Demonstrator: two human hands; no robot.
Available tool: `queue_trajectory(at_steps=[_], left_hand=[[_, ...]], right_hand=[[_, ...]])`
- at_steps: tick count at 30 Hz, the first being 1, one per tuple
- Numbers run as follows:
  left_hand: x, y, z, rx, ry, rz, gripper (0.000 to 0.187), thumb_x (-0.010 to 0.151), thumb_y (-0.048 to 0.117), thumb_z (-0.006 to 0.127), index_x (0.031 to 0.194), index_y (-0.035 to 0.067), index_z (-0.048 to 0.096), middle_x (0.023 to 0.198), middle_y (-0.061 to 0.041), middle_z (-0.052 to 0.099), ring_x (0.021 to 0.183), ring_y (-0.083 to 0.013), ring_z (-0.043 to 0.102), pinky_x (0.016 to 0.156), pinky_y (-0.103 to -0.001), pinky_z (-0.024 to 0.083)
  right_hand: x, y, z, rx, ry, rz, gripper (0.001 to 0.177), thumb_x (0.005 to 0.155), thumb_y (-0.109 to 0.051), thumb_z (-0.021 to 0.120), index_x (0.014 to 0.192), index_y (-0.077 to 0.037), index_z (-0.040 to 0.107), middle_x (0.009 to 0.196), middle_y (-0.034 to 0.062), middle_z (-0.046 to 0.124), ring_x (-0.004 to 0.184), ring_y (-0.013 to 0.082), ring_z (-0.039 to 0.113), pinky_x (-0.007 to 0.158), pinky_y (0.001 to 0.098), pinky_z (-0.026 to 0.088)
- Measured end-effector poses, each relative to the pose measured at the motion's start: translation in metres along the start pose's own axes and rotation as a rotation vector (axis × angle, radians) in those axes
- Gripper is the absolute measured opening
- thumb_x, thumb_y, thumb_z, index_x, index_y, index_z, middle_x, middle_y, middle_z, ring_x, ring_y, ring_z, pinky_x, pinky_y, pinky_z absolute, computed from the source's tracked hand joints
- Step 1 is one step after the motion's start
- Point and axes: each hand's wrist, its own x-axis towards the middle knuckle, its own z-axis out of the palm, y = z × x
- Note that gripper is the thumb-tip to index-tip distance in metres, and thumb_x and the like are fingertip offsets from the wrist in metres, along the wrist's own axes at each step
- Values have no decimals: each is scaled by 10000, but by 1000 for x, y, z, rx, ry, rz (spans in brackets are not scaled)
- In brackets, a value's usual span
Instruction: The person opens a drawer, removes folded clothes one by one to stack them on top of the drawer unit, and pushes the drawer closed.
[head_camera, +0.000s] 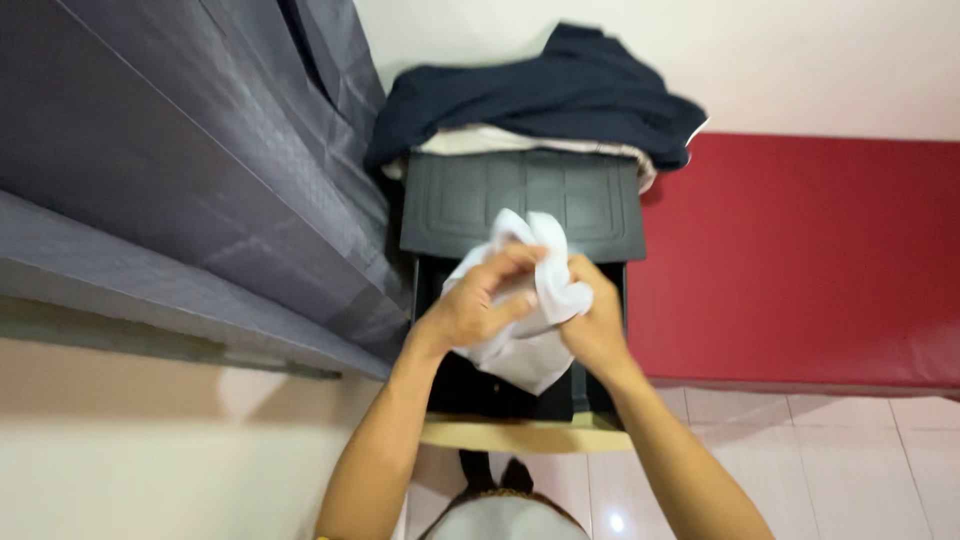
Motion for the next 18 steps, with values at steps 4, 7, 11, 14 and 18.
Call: queue_trajectory(at_steps=[4,7,11,14,18], left_hand=[[24,-14,-20,-86,61,59,517,924,137,729,1389,47,521,1317,-55,613,1247,-199,592,1110,-355,465],[28,-26,-24,-31,-37,-43,578,885,131,749,1405,50,511,1339,-60,607,1265,-202,581,1120,-354,451],[33,-35,-27,27,-141,-168,659,832,124,776,1426,54,498,1368,-67,599,1289,-205,566,1133,-352,432],[36,-46,-31,42,-172,-251,721,792,118,796,1441,57,488,1390,-73,593,1307,-207,555,1143,-351,419],[48,-44,-57,50,-144,-295,803,740,111,823,1462,61,475,1419,-80,585,1331,-210,540,1156,-349,400]], right_hand=[[40,-60,-18,128,132,-76,194,1038,-83,626,1182,39,667,1040,45,672,952,106,606,856,258,506],[68,-99,-21,250,168,-223,221,1078,-61,574,1260,41,646,1105,70,671,1006,133,625,897,269,510],[113,-134,-29,429,264,-216,214,1044,-20,574,1243,34,631,1098,100,683,963,174,658,812,293,518],[155,-137,-53,582,366,-216,217,1019,11,574,1230,29,619,1093,123,692,930,205,683,748,311,525],[219,-127,-127,739,497,-270,232,984,52,573,1213,21,603,1086,154,704,886,247,716,662,335,533]])
